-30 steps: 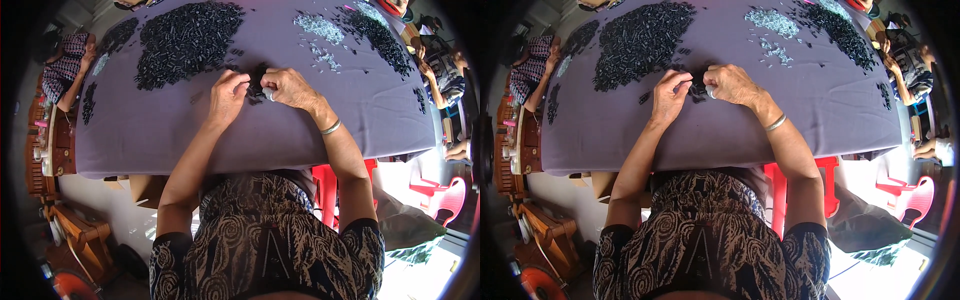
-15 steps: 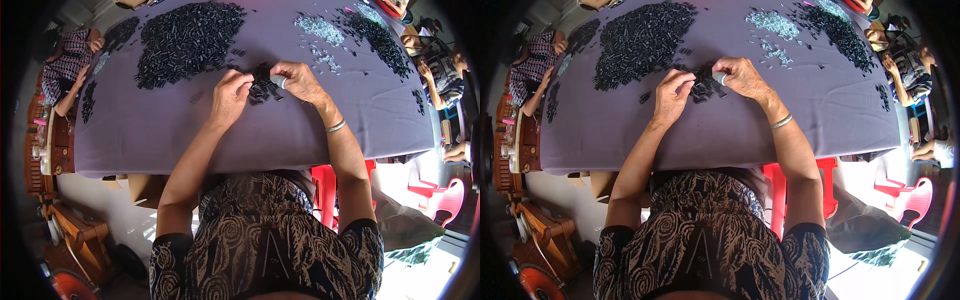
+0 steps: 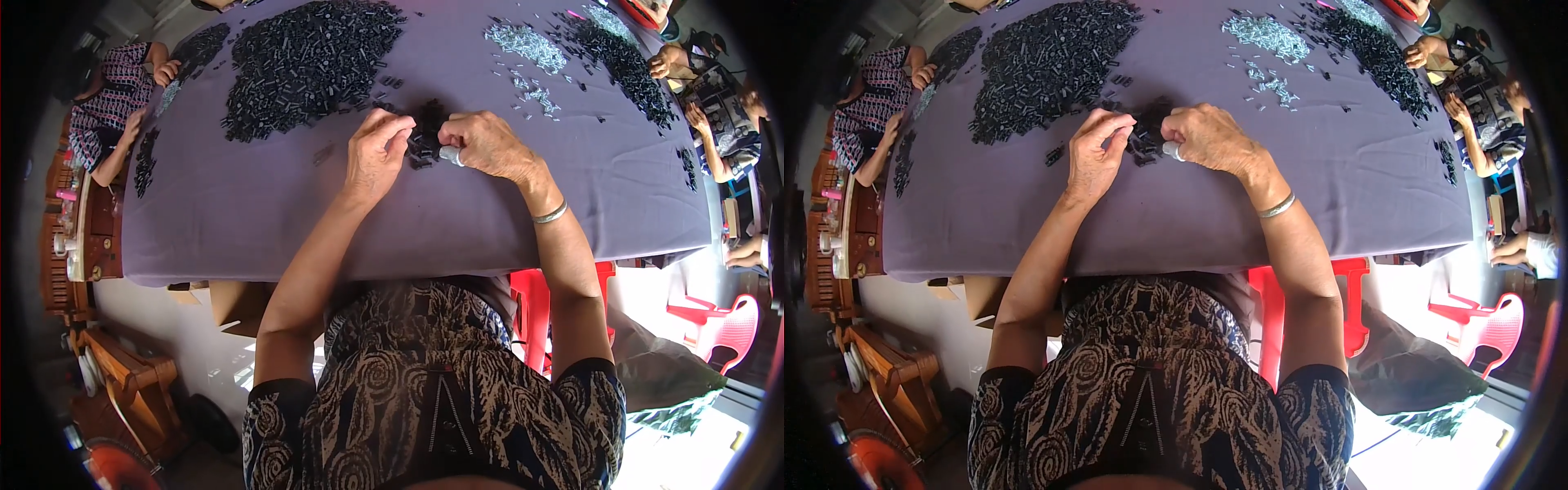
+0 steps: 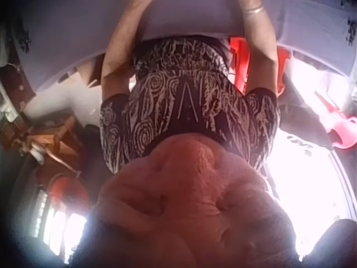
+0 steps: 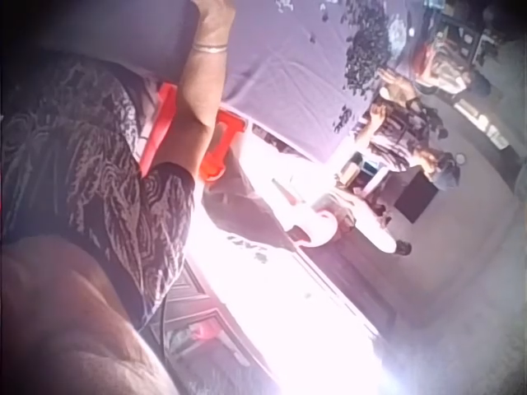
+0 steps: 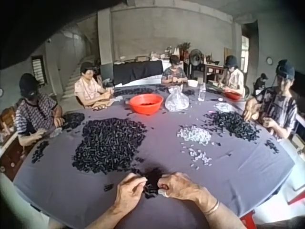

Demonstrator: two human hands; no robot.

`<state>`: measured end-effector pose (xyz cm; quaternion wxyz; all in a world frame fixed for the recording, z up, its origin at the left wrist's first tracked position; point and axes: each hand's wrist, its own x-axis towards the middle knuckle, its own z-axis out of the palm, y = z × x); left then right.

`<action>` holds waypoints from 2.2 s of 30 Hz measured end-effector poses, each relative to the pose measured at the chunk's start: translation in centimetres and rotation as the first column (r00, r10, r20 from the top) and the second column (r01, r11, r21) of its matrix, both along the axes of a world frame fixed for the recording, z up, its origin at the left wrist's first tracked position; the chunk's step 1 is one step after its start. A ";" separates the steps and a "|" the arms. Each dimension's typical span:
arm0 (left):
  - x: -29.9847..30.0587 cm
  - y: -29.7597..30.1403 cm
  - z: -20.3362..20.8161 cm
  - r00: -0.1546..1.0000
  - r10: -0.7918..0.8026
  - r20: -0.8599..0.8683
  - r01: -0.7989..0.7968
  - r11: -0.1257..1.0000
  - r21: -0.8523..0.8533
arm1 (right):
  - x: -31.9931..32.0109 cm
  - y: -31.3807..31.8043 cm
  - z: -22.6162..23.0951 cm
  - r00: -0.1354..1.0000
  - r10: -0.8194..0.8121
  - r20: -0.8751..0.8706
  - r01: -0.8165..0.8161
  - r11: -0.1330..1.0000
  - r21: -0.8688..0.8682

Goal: Sort small black components from a pile on the table and place them into a small plastic bag.

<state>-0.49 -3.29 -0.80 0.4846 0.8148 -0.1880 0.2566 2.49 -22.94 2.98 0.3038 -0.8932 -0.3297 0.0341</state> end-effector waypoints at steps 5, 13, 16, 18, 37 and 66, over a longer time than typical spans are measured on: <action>0.0 -0.3 0.0 1.000 -0.020 0.013 0.020 1.000 -0.008 | -0.1 0.1 -0.8 0.989 0.020 0.145 -0.015 0.999 -0.034; -0.4 -0.7 0.5 0.991 -0.137 0.007 0.137 0.988 -0.071 | 0.7 -0.3 -1.4 1.000 -0.015 -0.027 0.023 0.951 0.310; -0.6 -0.8 0.6 0.986 -0.161 -0.042 0.157 0.984 -0.088 | 0.7 0.0 -1.0 0.910 0.034 -0.414 0.207 0.827 0.523; -0.6 -1.1 0.3 0.982 -0.178 -0.059 0.171 0.979 -0.110 | 0.3 0.6 -0.7 0.891 0.055 -0.450 0.240 0.785 0.571; -0.1 -0.7 -0.5 0.922 -0.357 -0.148 0.226 0.808 -0.544 | 2.5 -5.0 1.2 0.921 -0.162 -0.354 0.351 0.738 0.577; -0.5 -0.8 -0.2 0.945 -0.272 -0.179 0.214 0.933 -0.289 | -0.1 -1.2 -0.9 0.837 0.232 -0.495 0.188 0.727 0.660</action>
